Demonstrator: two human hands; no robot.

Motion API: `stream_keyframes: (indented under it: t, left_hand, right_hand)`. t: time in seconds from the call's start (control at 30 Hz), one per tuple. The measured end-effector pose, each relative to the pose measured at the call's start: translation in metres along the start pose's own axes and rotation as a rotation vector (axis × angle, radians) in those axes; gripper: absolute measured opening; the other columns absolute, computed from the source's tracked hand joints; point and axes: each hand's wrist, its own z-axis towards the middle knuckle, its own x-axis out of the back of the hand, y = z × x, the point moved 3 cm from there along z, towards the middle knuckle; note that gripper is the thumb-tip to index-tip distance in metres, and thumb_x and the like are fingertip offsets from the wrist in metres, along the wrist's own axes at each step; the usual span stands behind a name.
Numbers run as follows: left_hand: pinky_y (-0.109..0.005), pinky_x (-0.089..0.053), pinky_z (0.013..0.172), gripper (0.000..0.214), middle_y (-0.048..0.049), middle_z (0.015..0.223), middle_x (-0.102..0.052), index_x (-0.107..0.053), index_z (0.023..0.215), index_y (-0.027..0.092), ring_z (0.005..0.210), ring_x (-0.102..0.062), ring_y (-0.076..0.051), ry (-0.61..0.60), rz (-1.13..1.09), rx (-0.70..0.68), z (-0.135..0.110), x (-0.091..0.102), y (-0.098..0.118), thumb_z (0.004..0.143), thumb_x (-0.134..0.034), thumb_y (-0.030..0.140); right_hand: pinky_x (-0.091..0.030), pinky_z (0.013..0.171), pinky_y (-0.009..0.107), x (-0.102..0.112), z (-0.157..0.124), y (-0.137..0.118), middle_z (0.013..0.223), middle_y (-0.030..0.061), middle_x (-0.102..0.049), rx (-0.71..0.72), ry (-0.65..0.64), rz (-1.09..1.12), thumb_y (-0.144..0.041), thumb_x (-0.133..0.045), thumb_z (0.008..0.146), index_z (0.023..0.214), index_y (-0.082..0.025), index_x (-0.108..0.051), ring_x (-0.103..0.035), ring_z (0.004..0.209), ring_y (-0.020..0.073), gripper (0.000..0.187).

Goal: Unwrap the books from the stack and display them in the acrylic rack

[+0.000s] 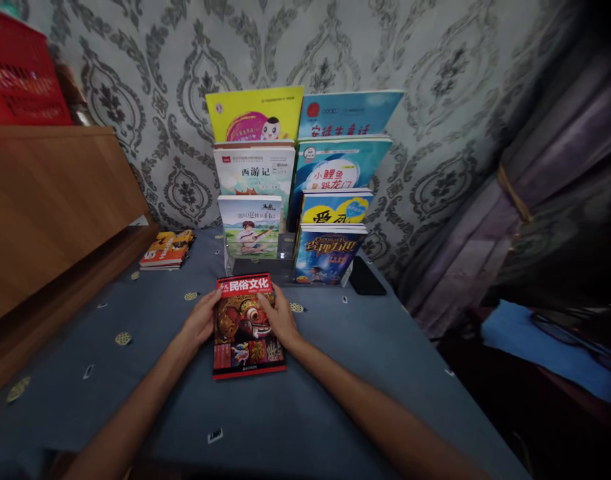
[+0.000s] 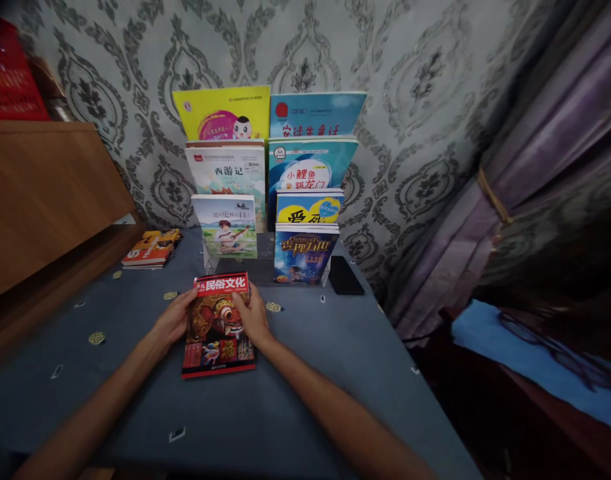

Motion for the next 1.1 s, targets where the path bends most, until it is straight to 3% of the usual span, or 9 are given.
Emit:
stream_keyframes:
  t: [0.23,0.4,0.53,0.73,0.83,1.0,1.1]
  left_hand:
    - [-0.029,-0.061,0.082,0.037,-0.0106,0.108,-0.076,-0.066,0.115,0.014,0.087,-0.075,-0.02,-0.316,0.122,0.114,-0.019,-0.005,-0.002,0.08,-0.077,0.019]
    - [-0.031,-0.059,0.088,0.041,-0.0109,0.11,-0.075,-0.066,0.116,0.014,0.096,-0.074,-0.023,-0.348,0.142,0.085,-0.018,0.002,-0.004,0.077,-0.078,0.02]
    - [-0.034,-0.059,0.087,0.043,-0.0125,0.109,-0.076,-0.067,0.114,0.013,0.096,-0.074,-0.026,-0.332,0.158,0.073,-0.016,0.005,-0.005,0.074,-0.08,0.022]
    - [-0.032,-0.061,0.079,0.043,-0.012,0.107,-0.077,-0.069,0.112,0.014,0.089,-0.075,-0.025,-0.235,0.164,0.012,-0.012,0.004,0.001,0.072,-0.08,0.023]
    - [-0.032,-0.062,0.076,0.039,-0.01,0.101,-0.078,-0.069,0.108,0.015,0.083,-0.076,-0.024,-0.183,0.137,-0.015,-0.01,0.007,0.008,0.071,-0.079,0.022]
    - [-0.033,-0.062,0.077,0.035,-0.0082,0.096,-0.079,-0.068,0.106,0.015,0.082,-0.076,-0.024,-0.098,0.103,-0.063,-0.008,0.013,0.019,0.072,-0.075,0.019]
    - [-0.031,-0.062,0.076,0.035,-0.0078,0.095,-0.079,-0.069,0.106,0.015,0.082,-0.076,-0.023,-0.1,0.101,-0.077,-0.008,0.014,0.021,0.072,-0.074,0.017]
  right_hand:
    - [-0.056,0.077,0.035,0.004,0.007,0.0,0.103,0.0076,-0.074,-0.114,0.107,0.262,-0.062,-0.064,0.079,0.105,-0.019,-0.067,-0.068,0.092,0.0257,0.05]
    - [-0.057,0.075,0.037,0.0,0.005,-0.007,0.092,0.0059,-0.076,-0.208,0.009,0.421,-0.07,-0.064,0.075,0.094,-0.019,-0.068,-0.07,0.082,0.0249,0.054]
    - [-0.057,0.074,0.037,-0.001,0.002,-0.011,0.089,0.0054,-0.075,-0.189,-0.001,0.394,-0.072,-0.062,0.077,0.092,-0.019,-0.067,-0.07,0.08,0.0246,0.055]
    - [-0.055,0.083,0.039,0.006,0.013,-0.017,0.099,0.0085,-0.073,-0.007,-0.046,0.141,-0.061,-0.053,0.087,0.102,-0.018,-0.065,-0.068,0.092,0.0258,0.048]
    - [-0.051,0.095,0.041,0.014,0.023,-0.034,0.117,0.0136,-0.067,0.173,0.04,-0.094,-0.054,-0.051,0.09,0.121,-0.016,-0.058,-0.064,0.107,0.0264,0.049]
    - [-0.036,0.114,0.048,0.017,0.045,-0.075,0.141,0.0183,-0.049,0.475,0.181,-0.373,-0.045,-0.042,0.097,0.146,-0.016,-0.036,-0.044,0.134,0.0277,0.057]
    - [-0.029,0.118,0.051,0.014,0.064,-0.09,0.149,0.0202,-0.039,0.528,0.229,-0.451,-0.044,-0.038,0.098,0.152,-0.015,-0.024,-0.032,0.143,0.0279,0.063]
